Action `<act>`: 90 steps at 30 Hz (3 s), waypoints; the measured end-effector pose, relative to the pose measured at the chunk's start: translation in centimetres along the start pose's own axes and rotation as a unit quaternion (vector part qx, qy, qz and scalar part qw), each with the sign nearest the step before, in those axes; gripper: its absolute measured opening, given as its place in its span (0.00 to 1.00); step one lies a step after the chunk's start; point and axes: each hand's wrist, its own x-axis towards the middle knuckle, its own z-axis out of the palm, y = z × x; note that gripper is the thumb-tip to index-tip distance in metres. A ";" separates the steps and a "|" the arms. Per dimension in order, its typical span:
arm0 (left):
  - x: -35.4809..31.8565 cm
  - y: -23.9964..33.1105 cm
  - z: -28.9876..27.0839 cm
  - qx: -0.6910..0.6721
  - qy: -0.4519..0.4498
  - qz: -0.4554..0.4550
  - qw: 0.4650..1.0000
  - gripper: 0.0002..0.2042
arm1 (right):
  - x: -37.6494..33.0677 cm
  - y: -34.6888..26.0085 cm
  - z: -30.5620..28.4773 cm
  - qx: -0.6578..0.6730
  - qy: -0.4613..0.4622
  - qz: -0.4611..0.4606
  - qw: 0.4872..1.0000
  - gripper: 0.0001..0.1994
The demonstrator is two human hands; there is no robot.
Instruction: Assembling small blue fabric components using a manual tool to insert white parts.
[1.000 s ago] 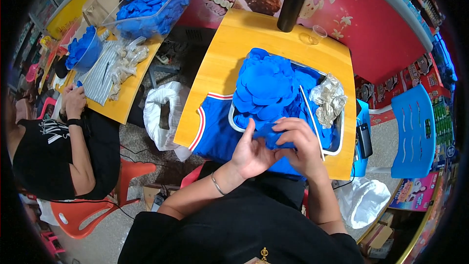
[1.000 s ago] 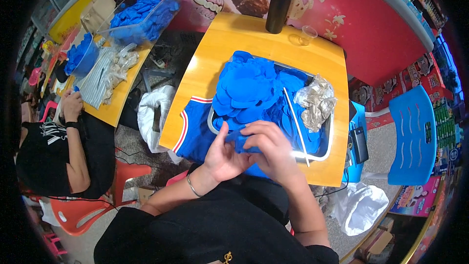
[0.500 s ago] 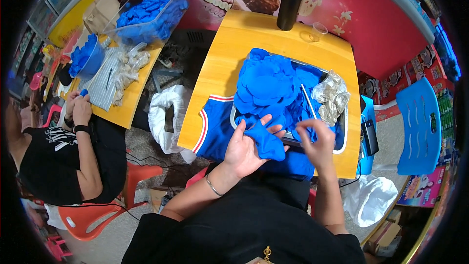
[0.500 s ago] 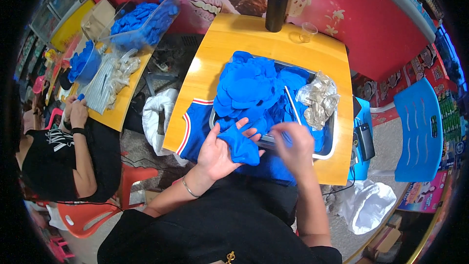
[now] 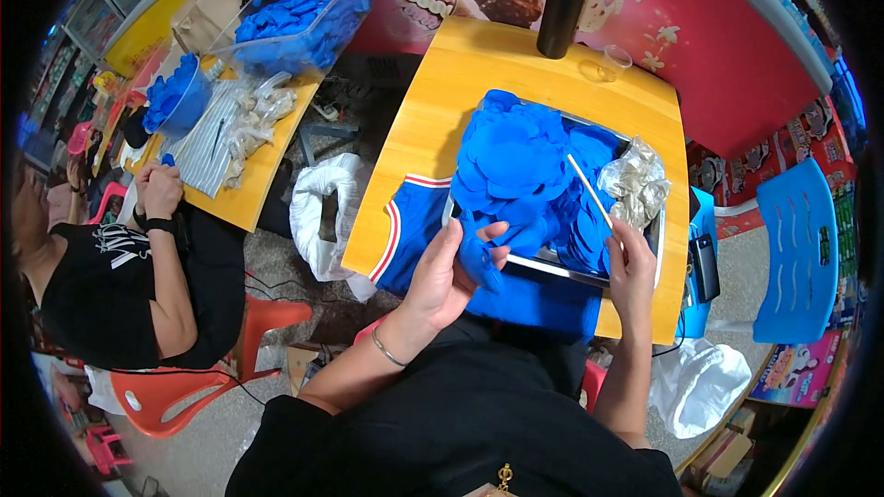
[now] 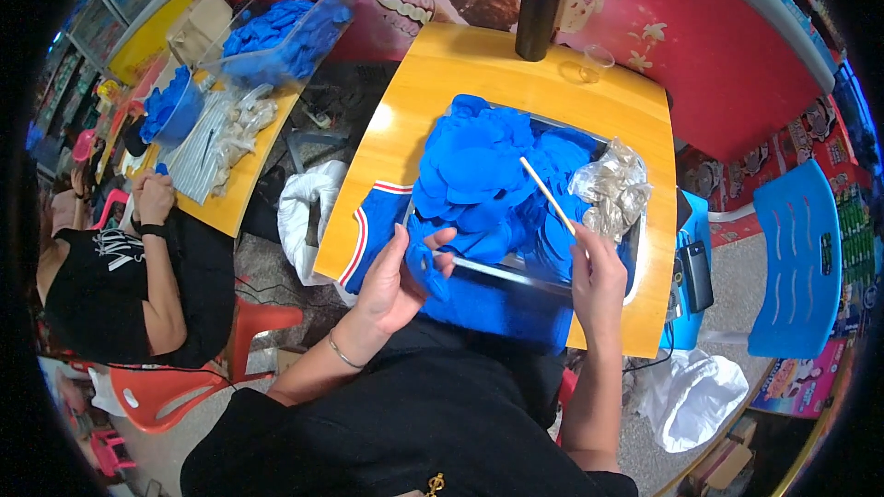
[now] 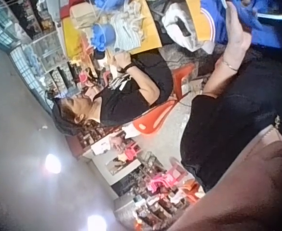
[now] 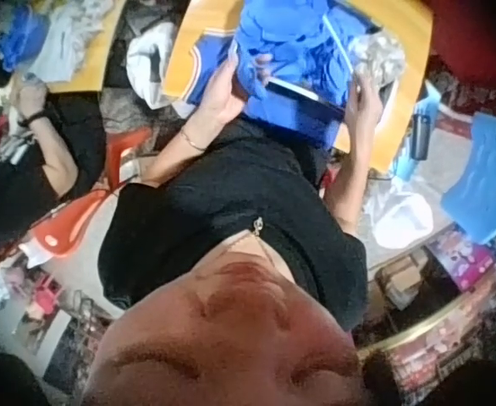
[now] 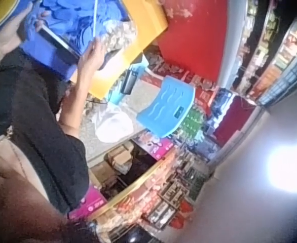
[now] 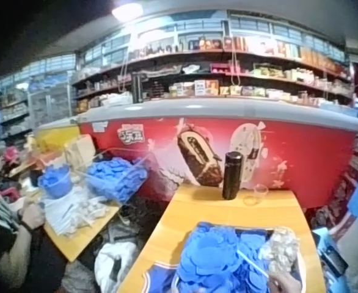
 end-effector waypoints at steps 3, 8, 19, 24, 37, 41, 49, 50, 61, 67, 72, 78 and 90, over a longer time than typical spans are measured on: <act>0.4 -0.3 -1.7 0.084 -0.001 0.053 0.995 0.15 | -0.4 -2.5 -1.9 0.097 -0.096 -0.027 0.990 0.17; 0.6 -0.1 -0.4 0.011 0.005 0.020 1.000 0.15 | -1.3 -5.1 -3.2 0.064 -0.184 -0.073 0.978 0.16; 0.0 0.7 0.4 0.042 -0.053 0.010 0.998 0.19 | -2.1 -4.4 -3.8 0.024 -0.165 -0.080 0.983 0.14; 0.0 0.6 0.0 -0.015 -0.076 -0.008 0.997 0.20 | -2.0 -4.5 -3.6 0.034 -0.167 -0.062 0.983 0.14; 0.2 0.3 0.1 0.019 -0.086 0.006 0.996 0.22 | -1.7 -4.9 -1.4 0.107 -0.221 -0.061 0.967 0.16; 0.8 0.3 -0.1 -0.034 -0.078 0.022 0.996 0.22 | -2.0 -4.4 -0.6 0.097 -0.228 -0.052 0.967 0.17; 0.9 0.7 -0.4 0.020 -0.095 0.029 0.995 0.21 | -2.2 -3.4 -0.6 0.295 -0.427 0.175 0.837 0.12; 1.0 0.7 -0.4 0.019 -0.093 0.031 0.995 0.21 | -2.3 -3.3 -0.5 0.295 -0.430 0.174 0.836 0.12; 1.1 0.2 -1.4 0.061 -0.040 0.049 0.996 0.19 | -3.8 -3.6 2.9 0.212 -0.276 0.041 0.936 0.11; 1.1 -0.2 -1.2 0.107 -0.069 0.083 0.988 0.20 | -4.3 -4.1 4.4 0.307 -0.345 0.131 0.877 0.12; 1.2 0.0 -1.4 0.105 -0.045 0.100 0.988 0.22 | -3.7 -5.9 4.2 0.158 -0.219 0.030 0.962 0.19; 1.4 0.1 -2.0 0.114 -0.012 0.099 0.988 0.22 | -3.5 -5.9 3.0 0.071 -0.195 -0.099 0.973 0.22; 1.5 0.7 -1.9 0.101 -0.036 0.122 0.987 0.24 | -2.8 -7.8 2.8 0.198 -0.253 -0.005 0.947 0.19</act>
